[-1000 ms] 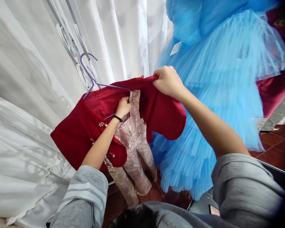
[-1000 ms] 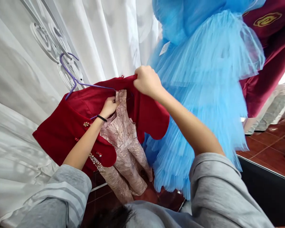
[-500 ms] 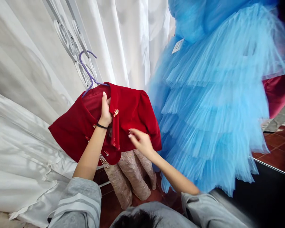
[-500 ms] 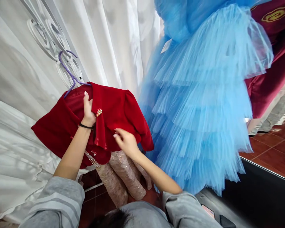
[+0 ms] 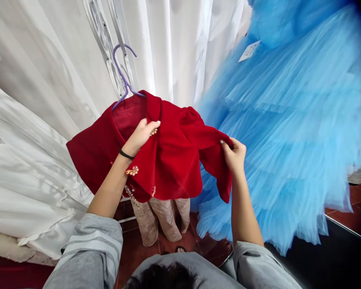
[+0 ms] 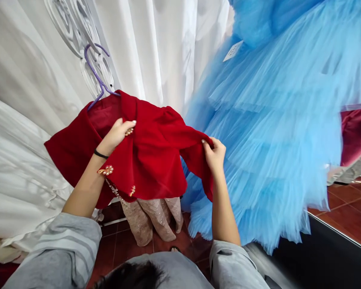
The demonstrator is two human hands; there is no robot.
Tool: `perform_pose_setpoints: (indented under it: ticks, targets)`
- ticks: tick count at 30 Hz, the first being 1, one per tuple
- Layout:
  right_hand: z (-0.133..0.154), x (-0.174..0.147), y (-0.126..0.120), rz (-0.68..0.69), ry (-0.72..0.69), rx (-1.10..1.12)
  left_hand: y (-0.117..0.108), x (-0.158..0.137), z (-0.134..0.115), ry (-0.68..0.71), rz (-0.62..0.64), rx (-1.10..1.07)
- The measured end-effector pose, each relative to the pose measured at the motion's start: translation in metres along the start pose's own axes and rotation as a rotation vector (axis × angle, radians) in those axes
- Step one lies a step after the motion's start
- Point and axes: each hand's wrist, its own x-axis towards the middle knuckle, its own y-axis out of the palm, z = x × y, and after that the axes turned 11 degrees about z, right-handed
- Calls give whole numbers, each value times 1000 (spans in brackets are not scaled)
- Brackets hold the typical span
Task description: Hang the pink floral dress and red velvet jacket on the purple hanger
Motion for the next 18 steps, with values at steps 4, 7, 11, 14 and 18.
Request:
perform_pose_setpoints:
  ticks: [4,7,11,14,18]
  targets:
    - [-21,-61,56,-223,152,-111,5,-9,21,-61,3,17]
    - [-39,-113,104,-92,672,332,2,-16,26,14,-24,91]
    - [-42,-131,133,328,903,712,-6,-25,6,125,-127,329]
    - [-40,-132,133,422,802,968,-13,-32,-12,108,-30,196]
    - [-51,-163,140,493,718,1081,-23,-35,-11,4,44,17]
